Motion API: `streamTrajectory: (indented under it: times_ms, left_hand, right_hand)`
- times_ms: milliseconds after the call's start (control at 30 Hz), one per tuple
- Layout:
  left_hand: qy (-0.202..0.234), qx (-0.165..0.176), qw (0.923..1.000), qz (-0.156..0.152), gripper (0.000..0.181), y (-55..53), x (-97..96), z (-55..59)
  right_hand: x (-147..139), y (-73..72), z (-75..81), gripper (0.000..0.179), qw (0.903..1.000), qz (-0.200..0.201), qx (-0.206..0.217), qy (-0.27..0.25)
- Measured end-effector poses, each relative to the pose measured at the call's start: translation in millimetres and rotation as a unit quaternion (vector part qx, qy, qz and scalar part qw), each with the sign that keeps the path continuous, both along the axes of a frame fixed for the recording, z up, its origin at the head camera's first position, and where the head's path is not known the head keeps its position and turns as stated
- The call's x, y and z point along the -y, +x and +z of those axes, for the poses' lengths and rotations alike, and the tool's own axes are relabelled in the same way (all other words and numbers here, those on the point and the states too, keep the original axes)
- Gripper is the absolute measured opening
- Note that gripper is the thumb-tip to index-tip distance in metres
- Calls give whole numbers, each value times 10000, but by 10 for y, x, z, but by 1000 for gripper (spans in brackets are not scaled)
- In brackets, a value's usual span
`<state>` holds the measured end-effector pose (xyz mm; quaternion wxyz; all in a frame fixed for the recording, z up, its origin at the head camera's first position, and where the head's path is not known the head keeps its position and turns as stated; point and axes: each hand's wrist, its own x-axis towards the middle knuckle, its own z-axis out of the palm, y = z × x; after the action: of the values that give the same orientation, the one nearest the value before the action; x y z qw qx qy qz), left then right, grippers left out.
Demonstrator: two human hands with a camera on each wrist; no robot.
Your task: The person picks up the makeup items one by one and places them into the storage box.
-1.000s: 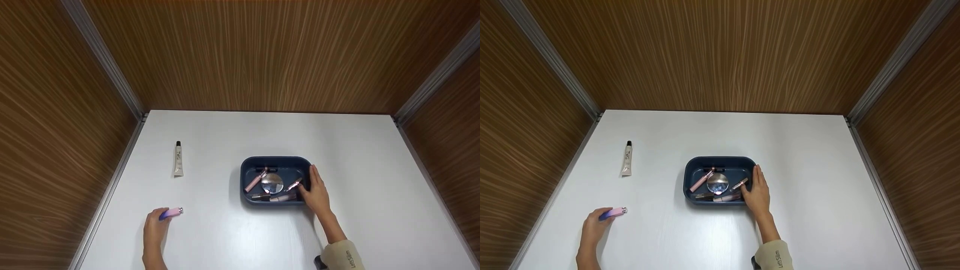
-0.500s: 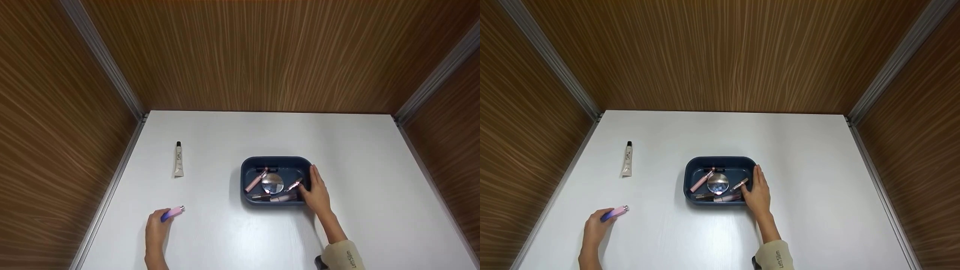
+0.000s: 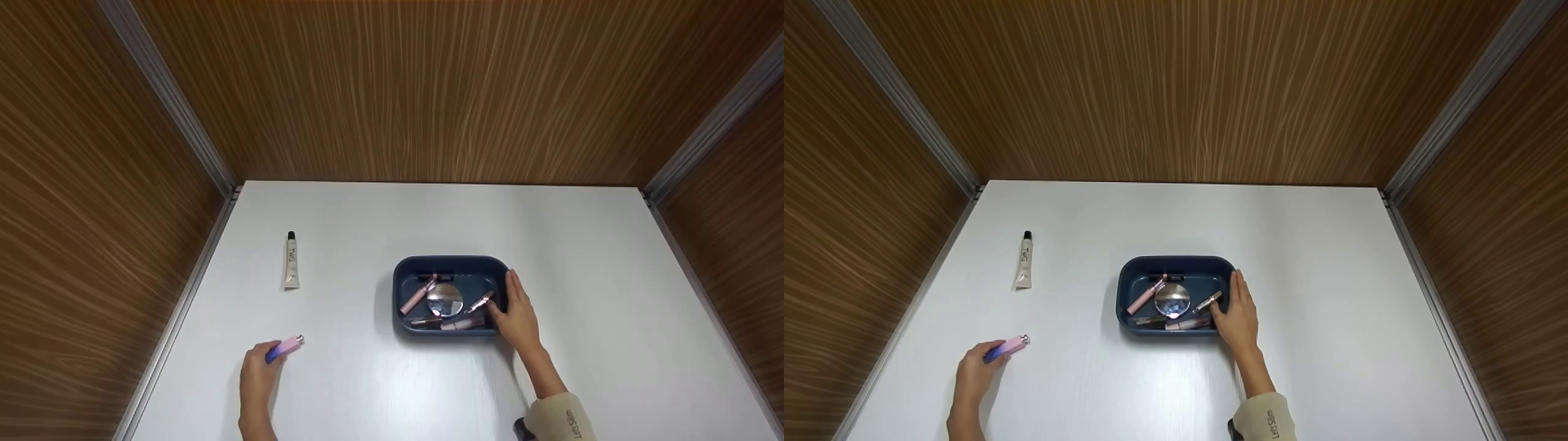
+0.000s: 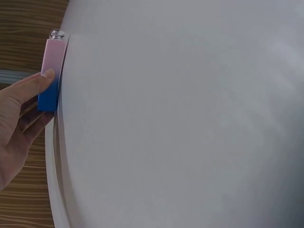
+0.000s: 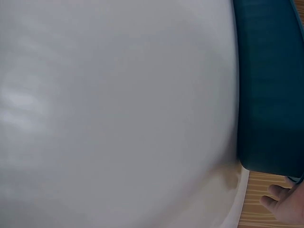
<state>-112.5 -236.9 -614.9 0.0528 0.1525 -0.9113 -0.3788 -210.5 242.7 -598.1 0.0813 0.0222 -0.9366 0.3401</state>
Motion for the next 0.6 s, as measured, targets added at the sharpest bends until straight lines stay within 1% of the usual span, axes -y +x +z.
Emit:
streamTrajectory:
  times_ms: [233,433,600]
  left_hand:
    - [-8,-76,10000,-17,27,2,-37,16]
    - [-58,-190,9998,-38,27,16,-72,34]
    - [-50,-186,9998,-50,27,16,-84,43]
  right_hand:
    - [-6,-1,-9,77,10000,8,13,-5]
    - [-11,1,-11,77,10000,21,-71,-54]
    - [-11,1,-11,76,10000,43,-43,-55]
